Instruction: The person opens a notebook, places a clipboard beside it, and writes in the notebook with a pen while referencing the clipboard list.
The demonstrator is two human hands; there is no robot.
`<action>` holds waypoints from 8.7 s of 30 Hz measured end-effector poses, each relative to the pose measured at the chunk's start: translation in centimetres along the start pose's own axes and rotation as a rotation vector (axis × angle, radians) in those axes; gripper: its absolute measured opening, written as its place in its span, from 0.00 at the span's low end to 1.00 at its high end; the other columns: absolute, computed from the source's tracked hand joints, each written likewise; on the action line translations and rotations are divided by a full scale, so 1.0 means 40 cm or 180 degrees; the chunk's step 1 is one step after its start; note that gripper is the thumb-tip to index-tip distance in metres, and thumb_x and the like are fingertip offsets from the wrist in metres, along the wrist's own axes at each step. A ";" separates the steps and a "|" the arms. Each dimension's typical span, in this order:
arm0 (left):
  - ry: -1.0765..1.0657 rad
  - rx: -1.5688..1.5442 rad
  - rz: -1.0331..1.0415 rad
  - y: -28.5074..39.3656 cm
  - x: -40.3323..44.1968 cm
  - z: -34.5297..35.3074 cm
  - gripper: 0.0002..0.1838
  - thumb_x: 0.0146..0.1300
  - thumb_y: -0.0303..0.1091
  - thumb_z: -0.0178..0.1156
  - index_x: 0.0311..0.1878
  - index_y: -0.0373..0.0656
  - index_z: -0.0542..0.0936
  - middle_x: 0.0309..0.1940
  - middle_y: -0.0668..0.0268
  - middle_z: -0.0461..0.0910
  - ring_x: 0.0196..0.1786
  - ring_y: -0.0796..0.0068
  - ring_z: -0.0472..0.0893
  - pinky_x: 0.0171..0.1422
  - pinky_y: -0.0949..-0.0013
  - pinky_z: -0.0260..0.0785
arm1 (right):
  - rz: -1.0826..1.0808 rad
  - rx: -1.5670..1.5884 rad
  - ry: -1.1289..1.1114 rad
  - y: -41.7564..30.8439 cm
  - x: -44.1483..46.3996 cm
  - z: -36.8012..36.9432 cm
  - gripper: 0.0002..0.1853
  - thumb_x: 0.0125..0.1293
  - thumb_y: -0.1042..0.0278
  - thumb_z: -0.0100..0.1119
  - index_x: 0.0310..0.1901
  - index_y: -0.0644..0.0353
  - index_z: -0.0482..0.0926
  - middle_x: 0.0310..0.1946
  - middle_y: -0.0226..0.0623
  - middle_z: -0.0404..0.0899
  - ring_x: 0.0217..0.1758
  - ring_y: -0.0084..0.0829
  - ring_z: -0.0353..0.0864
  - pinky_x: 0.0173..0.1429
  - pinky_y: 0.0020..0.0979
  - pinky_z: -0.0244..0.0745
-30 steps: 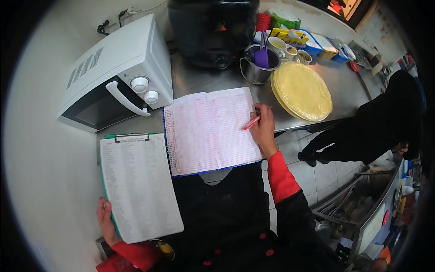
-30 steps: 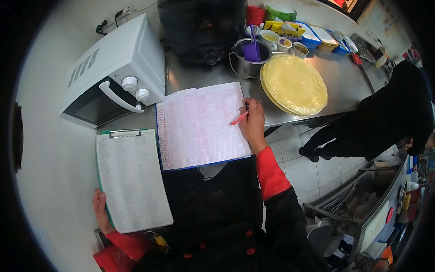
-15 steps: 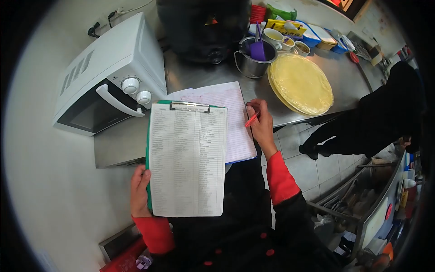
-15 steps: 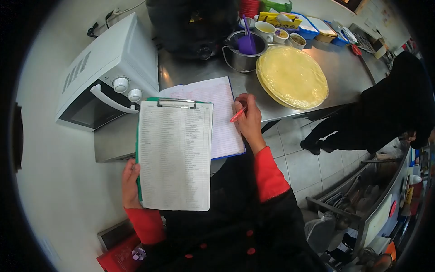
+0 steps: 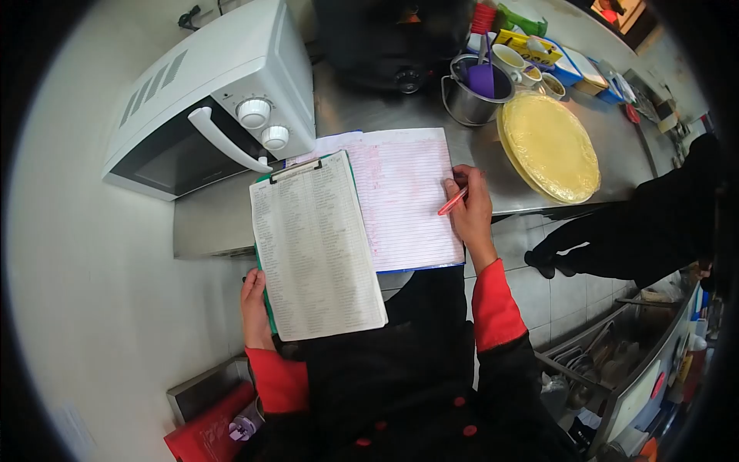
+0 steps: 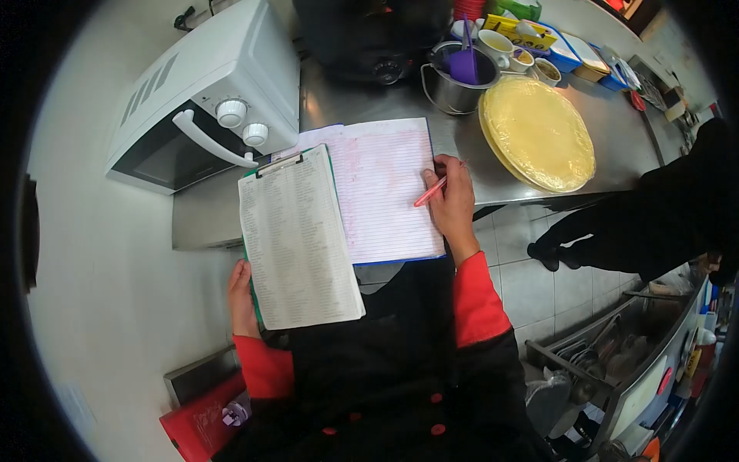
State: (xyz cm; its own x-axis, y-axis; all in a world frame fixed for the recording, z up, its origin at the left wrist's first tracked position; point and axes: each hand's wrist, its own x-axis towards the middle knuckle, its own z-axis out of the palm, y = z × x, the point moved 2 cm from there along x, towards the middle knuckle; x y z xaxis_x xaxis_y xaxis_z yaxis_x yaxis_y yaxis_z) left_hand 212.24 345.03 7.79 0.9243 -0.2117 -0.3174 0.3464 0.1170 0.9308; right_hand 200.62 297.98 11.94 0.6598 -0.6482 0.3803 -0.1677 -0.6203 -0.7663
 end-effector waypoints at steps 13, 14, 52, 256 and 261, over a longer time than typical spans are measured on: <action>0.0455 0.1185 -0.0060 0.091 0.053 0.046 0.16 0.84 0.38 0.60 0.65 0.39 0.86 0.43 0.71 0.85 0.46 0.82 0.81 0.53 0.74 0.73 | -0.0180 -0.0353 -0.0019 -0.007 0.000 0.003 0.16 0.72 0.66 0.72 0.56 0.58 0.82 0.47 0.45 0.83 0.50 0.47 0.84 0.57 0.46 0.77; 0.0487 0.1191 -0.0059 0.098 0.054 0.041 0.16 0.84 0.38 0.60 0.65 0.39 0.86 0.43 0.71 0.85 0.46 0.82 0.81 0.53 0.74 0.73 | -0.0147 -0.0347 -0.0009 -0.009 0.002 0.006 0.15 0.71 0.66 0.72 0.56 0.58 0.82 0.47 0.45 0.83 0.50 0.47 0.85 0.57 0.46 0.77; 0.1197 0.1606 0.1992 0.215 0.099 -0.043 0.06 0.80 0.28 0.59 0.48 0.40 0.85 0.44 0.68 0.87 0.51 0.75 0.83 0.58 0.69 0.74 | -0.0211 -0.0360 -0.0047 0.002 0.007 0.010 0.15 0.72 0.66 0.70 0.56 0.58 0.82 0.47 0.45 0.82 0.50 0.46 0.83 0.57 0.44 0.76; 0.0352 0.3078 0.2690 0.177 0.367 0.160 0.19 0.71 0.36 0.72 0.63 0.44 0.84 0.64 0.59 0.85 0.68 0.51 0.79 0.77 0.53 0.67 | -0.0326 0.0094 0.0124 0.058 0.133 0.049 0.07 0.74 0.66 0.66 0.46 0.59 0.86 0.33 0.40 0.85 0.38 0.40 0.81 0.47 0.40 0.77; 0.0358 0.3078 0.2685 0.176 0.369 0.158 0.19 0.72 0.36 0.71 0.63 0.44 0.84 0.64 0.60 0.85 0.69 0.52 0.79 0.78 0.53 0.66 | -0.0413 0.0157 0.0167 0.055 0.133 0.047 0.06 0.75 0.67 0.66 0.46 0.59 0.86 0.34 0.41 0.87 0.39 0.42 0.81 0.48 0.40 0.78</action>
State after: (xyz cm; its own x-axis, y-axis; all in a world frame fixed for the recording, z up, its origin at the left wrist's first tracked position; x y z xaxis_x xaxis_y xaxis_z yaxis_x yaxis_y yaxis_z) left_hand 227.32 336.59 10.81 0.8244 -0.3285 0.4609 -0.5609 -0.5831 0.5877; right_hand 205.15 294.00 11.31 0.6341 -0.5870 0.5034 -0.0465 -0.6788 -0.7329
